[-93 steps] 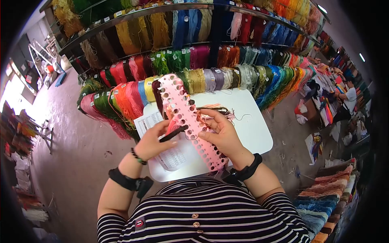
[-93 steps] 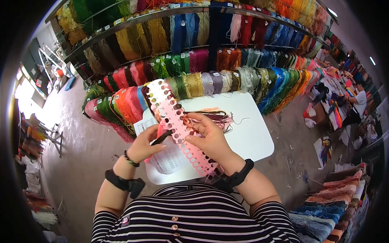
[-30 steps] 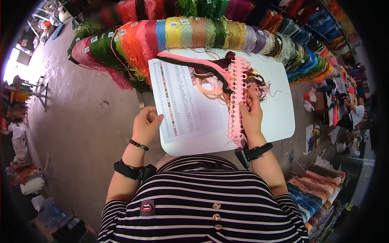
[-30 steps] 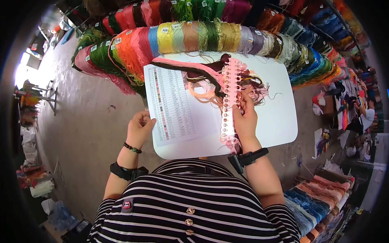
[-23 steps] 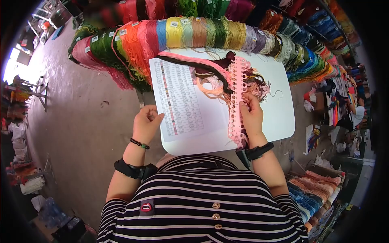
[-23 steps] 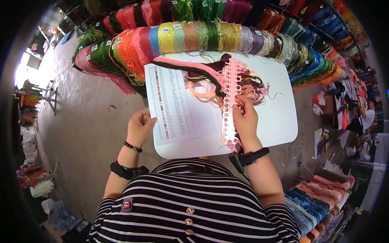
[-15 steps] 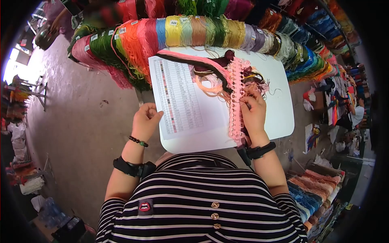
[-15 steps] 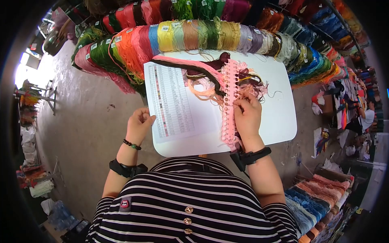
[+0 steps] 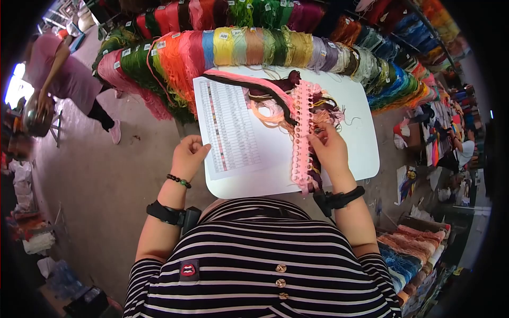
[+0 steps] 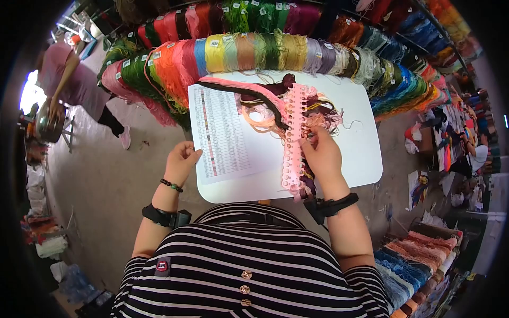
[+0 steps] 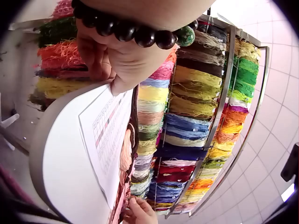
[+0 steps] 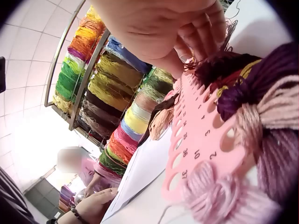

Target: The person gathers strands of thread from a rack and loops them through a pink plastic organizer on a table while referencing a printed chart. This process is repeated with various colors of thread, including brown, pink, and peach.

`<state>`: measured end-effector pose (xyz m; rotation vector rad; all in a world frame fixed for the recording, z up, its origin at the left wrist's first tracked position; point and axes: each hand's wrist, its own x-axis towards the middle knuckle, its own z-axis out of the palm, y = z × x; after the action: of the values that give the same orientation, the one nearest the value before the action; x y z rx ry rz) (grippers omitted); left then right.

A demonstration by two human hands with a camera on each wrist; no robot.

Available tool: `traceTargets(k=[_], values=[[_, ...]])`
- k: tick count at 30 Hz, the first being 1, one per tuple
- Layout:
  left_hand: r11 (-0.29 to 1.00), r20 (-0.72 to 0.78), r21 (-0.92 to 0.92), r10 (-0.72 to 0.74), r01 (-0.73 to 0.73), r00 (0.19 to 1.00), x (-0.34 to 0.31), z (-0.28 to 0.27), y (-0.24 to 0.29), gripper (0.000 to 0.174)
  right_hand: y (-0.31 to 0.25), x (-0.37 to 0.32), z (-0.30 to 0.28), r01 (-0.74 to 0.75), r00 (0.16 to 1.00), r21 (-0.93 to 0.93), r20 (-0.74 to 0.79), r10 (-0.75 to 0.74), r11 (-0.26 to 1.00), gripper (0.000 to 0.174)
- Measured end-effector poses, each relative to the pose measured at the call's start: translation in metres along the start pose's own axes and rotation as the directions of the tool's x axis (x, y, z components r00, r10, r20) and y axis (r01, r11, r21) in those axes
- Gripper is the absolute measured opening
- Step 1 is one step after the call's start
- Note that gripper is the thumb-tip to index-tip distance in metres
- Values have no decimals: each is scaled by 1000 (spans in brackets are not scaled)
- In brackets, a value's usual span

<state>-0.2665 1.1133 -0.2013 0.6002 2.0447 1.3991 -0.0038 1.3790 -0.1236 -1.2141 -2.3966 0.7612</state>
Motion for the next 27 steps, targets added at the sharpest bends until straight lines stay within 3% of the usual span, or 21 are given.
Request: traceTargets(k=[1,2,5,9,12,13,15,17,19,23,27], values=[[1000,-15,-13,-2,2,1000,0,1,1,23,-8,-2,-2,-106,993,-42,49,108,993,37],[1000,-30,-26,-5,4,1000,-1,2,2,23,-14,0,-5,-171,969,-119,157,189,978,55],[998,-24,-62,-20,18,1000,-2,2,5,26,-12,-1,7,-48,994,-247,82,71,968,56],[995,-68,-84,44,-50,997,-3,7,5,30,2,6,14,-44,993,-171,97,61,984,49],[997,-94,-18,75,-77,993,-4,7,11,32,39,11,29,35,996,248,66,-53,968,37],[997,-105,13,78,-77,991,-6,7,12,32,38,10,23,-41,996,361,94,8,932,37],[990,-138,112,100,-84,985,-9,8,20,32,25,6,3,-197,978,562,173,119,803,38],[965,-178,244,139,-93,974,-14,9,31,32,18,7,-21,-161,987,680,115,113,715,32],[969,-181,232,133,-89,974,-13,10,32,30,11,10,-54,-162,987,743,116,114,649,30],[960,-165,268,130,-83,978,-11,10,30,24,-5,23,-140,-11,999,808,-20,46,589,22],[968,-178,238,118,-74,977,-12,12,30,21,-3,42,-233,101,961,793,-235,149,601,24]])
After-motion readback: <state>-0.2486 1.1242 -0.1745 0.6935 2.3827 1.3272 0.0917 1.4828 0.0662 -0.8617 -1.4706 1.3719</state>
